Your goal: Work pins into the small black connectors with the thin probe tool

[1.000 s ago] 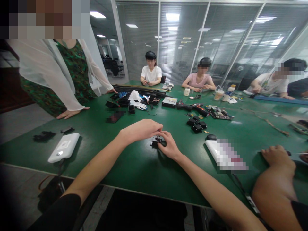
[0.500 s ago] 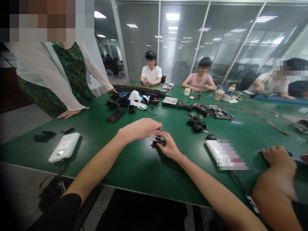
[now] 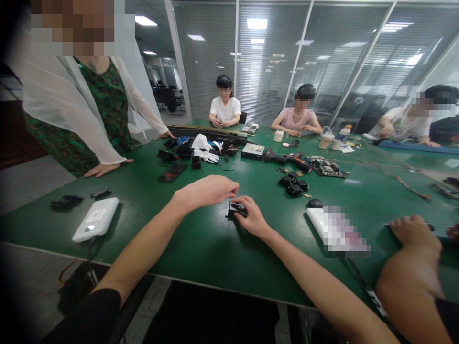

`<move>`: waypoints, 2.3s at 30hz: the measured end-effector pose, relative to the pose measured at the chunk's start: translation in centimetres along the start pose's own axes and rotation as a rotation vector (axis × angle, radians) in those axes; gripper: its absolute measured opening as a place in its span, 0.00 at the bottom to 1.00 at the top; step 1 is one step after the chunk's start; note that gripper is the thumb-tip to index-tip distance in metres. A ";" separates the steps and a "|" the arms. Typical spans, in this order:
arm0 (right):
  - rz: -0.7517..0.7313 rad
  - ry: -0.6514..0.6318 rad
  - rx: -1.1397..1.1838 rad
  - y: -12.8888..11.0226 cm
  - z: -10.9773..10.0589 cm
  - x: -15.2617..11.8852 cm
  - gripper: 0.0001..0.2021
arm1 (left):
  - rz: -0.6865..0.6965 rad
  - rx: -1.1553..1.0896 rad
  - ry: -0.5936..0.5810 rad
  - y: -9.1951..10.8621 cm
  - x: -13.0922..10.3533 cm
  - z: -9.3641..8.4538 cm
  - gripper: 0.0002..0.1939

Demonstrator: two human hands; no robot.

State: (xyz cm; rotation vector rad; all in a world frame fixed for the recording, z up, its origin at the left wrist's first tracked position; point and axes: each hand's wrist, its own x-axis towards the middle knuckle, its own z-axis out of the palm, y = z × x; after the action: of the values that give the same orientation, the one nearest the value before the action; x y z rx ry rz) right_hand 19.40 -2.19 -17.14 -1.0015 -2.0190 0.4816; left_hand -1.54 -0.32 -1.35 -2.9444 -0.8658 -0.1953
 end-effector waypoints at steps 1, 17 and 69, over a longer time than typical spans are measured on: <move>0.002 -0.001 0.000 0.0 0.0 0.0 0.21 | 0.002 0.002 0.001 0.0 0.0 0.0 0.08; -0.004 -0.009 0.008 -0.5 -0.1 0.1 0.20 | -0.007 0.008 0.004 -0.3 -0.1 0.1 0.08; -0.012 -0.041 -0.012 -0.2 0.0 0.0 0.19 | 0.049 -0.034 -0.025 -0.1 0.0 0.2 0.08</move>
State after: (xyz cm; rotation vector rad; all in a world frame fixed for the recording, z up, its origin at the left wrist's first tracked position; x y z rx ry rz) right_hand 19.32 -2.27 -17.03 -0.9942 -2.0652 0.4874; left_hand -1.52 -0.23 -1.55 -3.0017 -0.8007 -0.1721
